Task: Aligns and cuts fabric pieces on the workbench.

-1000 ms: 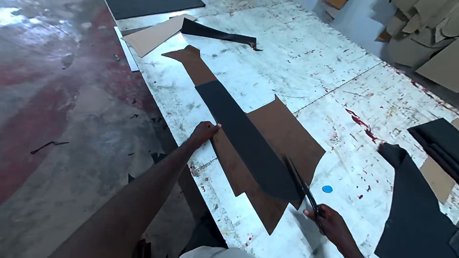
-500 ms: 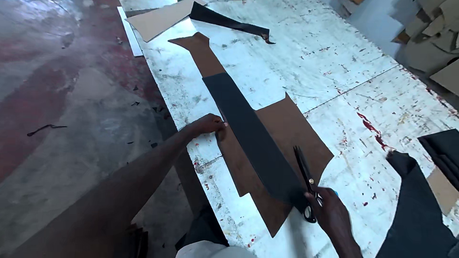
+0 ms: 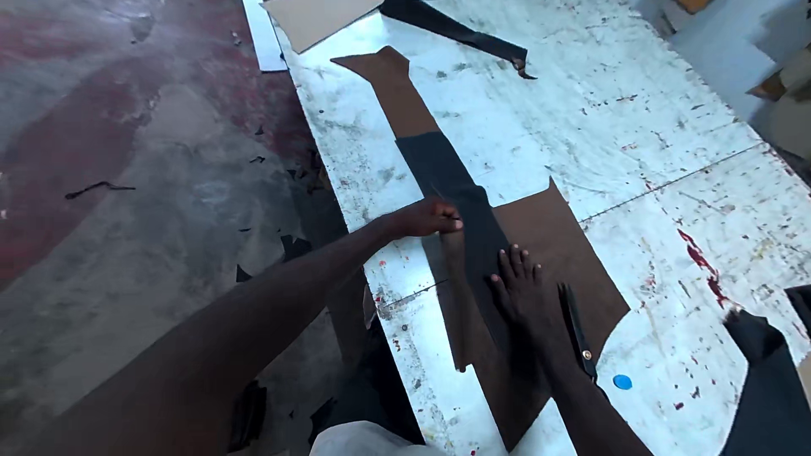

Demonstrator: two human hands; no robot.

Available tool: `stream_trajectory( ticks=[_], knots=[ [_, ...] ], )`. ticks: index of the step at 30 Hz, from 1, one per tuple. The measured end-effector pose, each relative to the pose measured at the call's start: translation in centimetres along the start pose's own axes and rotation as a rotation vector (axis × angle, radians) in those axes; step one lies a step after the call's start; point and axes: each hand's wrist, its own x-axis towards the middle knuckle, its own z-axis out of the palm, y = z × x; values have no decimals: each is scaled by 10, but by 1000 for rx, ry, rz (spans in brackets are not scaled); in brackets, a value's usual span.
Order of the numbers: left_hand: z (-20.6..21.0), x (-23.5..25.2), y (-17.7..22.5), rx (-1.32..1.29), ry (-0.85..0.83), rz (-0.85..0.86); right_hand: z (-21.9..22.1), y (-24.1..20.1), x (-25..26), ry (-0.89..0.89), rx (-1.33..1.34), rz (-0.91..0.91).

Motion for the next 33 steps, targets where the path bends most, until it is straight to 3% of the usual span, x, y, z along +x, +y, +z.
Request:
stream_trajectory(
  ticks=[4, 9, 12, 14, 16, 19, 21, 26, 30, 33],
  knots=[
    [-4, 12, 13, -187, -245, 47, -1, 1, -1, 16, -12, -1],
    [-22, 22, -14, 417, -365, 132, -1, -3, -2, 30, -23, 11],
    [-28, 20, -12, 347, -357, 168, -3, -3, -1, 19, -17, 13],
    [-29, 15, -3, 87, -335, 59, -1, -1, -1, 2, -17, 12],
    [-31, 5, 9, -180, -303, -181, 0, 0, 0, 0, -26, 5],
    [-32, -6, 10, -426, -205, -433, -3, -1, 0, 6, -35, -2],
    [-31, -17, 9, -514, -207, -503, -1, -1, -1, -5, -37, 11],
    [-26, -51, -2, -446, -282, -494, -1, -2, -2, -17, -45, 13],
    [-28, -67, -4, -462, -313, -618, -2, -2, -2, -26, -31, 19],
    [-40, -74, -7, -242, -231, -653, -3, -2, 0, -28, -39, 23]
  ],
)
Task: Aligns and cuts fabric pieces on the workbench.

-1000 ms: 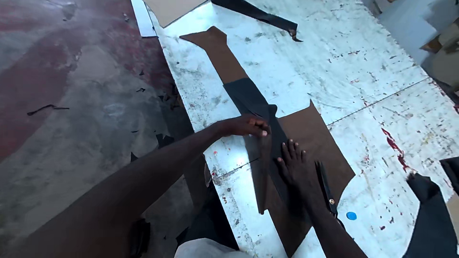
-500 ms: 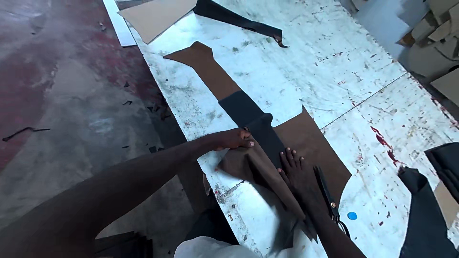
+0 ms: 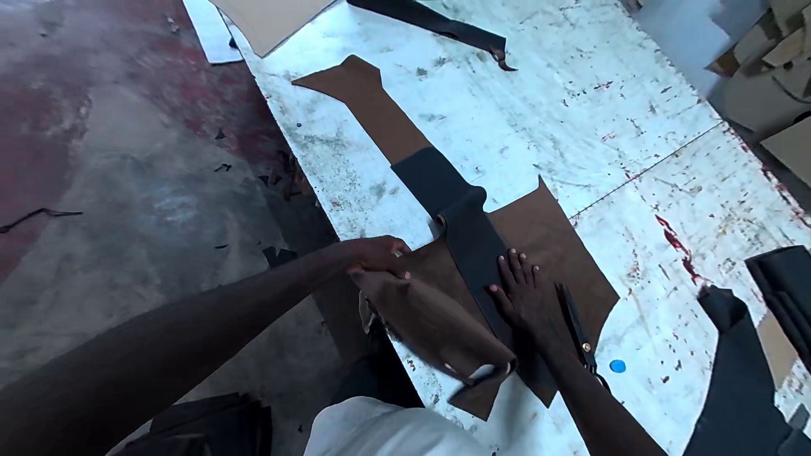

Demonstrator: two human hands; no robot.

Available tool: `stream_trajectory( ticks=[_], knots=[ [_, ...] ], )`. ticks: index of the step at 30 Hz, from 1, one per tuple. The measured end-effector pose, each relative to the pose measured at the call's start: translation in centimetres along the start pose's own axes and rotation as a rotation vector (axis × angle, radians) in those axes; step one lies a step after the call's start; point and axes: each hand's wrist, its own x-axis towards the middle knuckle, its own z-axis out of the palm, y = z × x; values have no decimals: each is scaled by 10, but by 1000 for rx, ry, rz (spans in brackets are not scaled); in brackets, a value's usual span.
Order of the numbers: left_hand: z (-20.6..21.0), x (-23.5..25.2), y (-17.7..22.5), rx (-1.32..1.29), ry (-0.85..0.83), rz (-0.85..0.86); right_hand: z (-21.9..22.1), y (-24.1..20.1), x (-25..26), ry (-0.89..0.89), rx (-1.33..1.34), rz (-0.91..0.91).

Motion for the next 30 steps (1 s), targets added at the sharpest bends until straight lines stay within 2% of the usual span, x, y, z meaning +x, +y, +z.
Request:
stream_trajectory(
  ticks=[2, 4, 6, 7, 11, 14, 17, 20, 22, 26, 30],
  knots=[
    [-1, -4, -7, 248, 198, 20, 2, 1, 0, 16, -8, 4],
    [12, -10, -15, 551, 484, 118, -5, -4, -1, -12, -7, 1],
    [46, -20, -19, 784, 712, 262, -13, -10, -3, -35, 17, 5],
    [70, -25, -18, 857, 752, 344, -14, -11, -4, -33, 32, 6],
    [186, -25, -39, 968, 567, 483, -10, -7, -2, -31, 16, 14],
    [239, -16, -75, 1050, 409, 521, 1, 0, -1, 3, 27, 11],
    [251, -21, -102, 1097, 410, 490, 1, 2, 1, -2, 77, 8],
    [253, -29, -94, 1088, 446, 446, -8, 5, -2, 4, 132, 1],
    [259, -30, -79, 1088, 463, 429, -18, 4, -10, 72, 164, -7],
    [289, -11, -54, 1013, 532, 469, -60, -18, -80, 105, 267, -18],
    [313, 5, -48, 951, 495, 455, -34, -12, -156, 153, 315, -56]
  ],
)
